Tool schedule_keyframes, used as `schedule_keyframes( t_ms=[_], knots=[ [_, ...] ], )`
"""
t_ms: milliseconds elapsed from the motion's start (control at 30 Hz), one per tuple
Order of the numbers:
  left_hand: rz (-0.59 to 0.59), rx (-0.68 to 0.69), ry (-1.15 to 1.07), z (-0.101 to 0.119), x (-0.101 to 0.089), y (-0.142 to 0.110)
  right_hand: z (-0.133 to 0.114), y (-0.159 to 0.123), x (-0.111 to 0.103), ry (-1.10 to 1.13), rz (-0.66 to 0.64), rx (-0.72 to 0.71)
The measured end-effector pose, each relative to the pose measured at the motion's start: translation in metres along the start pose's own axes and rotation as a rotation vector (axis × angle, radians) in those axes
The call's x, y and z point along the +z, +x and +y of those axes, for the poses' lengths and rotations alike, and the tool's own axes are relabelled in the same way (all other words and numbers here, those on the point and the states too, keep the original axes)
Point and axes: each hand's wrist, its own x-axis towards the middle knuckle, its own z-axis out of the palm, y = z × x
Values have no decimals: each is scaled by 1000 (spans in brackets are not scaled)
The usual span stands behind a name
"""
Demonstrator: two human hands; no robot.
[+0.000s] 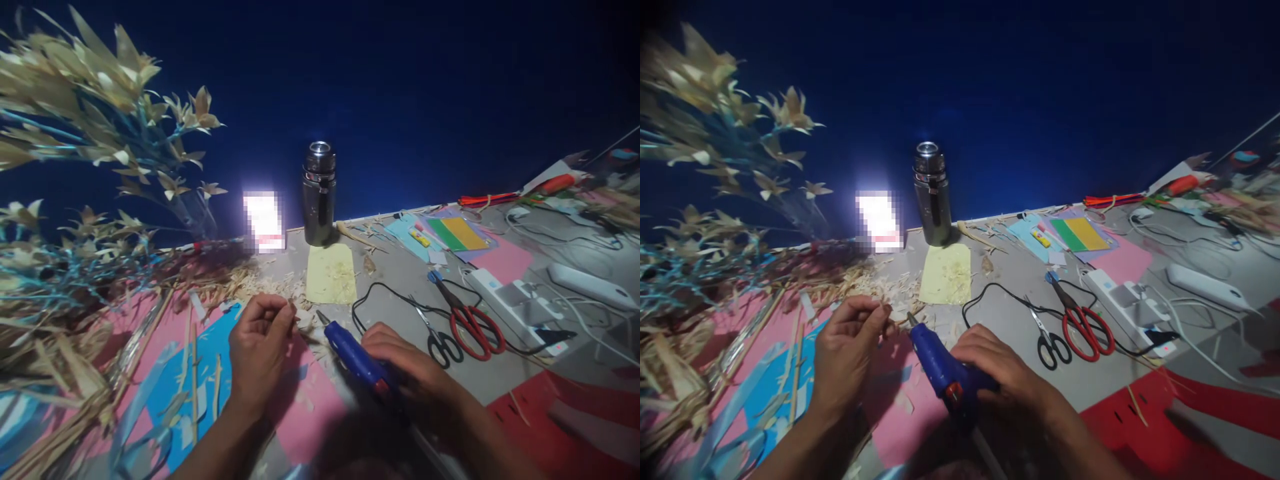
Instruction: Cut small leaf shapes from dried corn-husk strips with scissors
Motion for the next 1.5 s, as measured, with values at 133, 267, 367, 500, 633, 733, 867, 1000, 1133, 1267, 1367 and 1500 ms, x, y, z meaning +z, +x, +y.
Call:
schedule_keyframes(
  t_ms=[133,267,367,500,633,733,867,1000,1133,1267,1367,1500],
  knots=[
    [-3,1,-23,3,1,-3,2,2,6,51,-37,18],
    [-1,-35,-54,8,3,-4,1,0,5,45,-47,34],
    [4,-13,-53,10,3,-4,1,-1,5,51,-33,46],
    [-9,-3,-58,9,2,-4,2,0,4,67,-18,37],
    [-3,-41,-78,10,2,-4,-1,0,2,44,-38,88],
    [23,-61,-99,11,1,-4,-5,-2,1,40,-27,124],
    [4,-49,-82,10,-1,-3,-9,0,1,46,0,129],
    [28,-61,-104,11,-2,-4,-10,4,0,0,-28,109],
    [36,-76,-124,12,-4,-4,-12,1,-3,-24,-13,136],
    [45,-98,-181,14,-5,-4,-11,-5,-11,-189,-14,90],
    [29,-123,-207,15,-3,-4,6,-7,-24,-561,-38,112],
    [10,-141,-185,14,-1,-6,48,-3,-53,-955,-86,273]
  ],
)
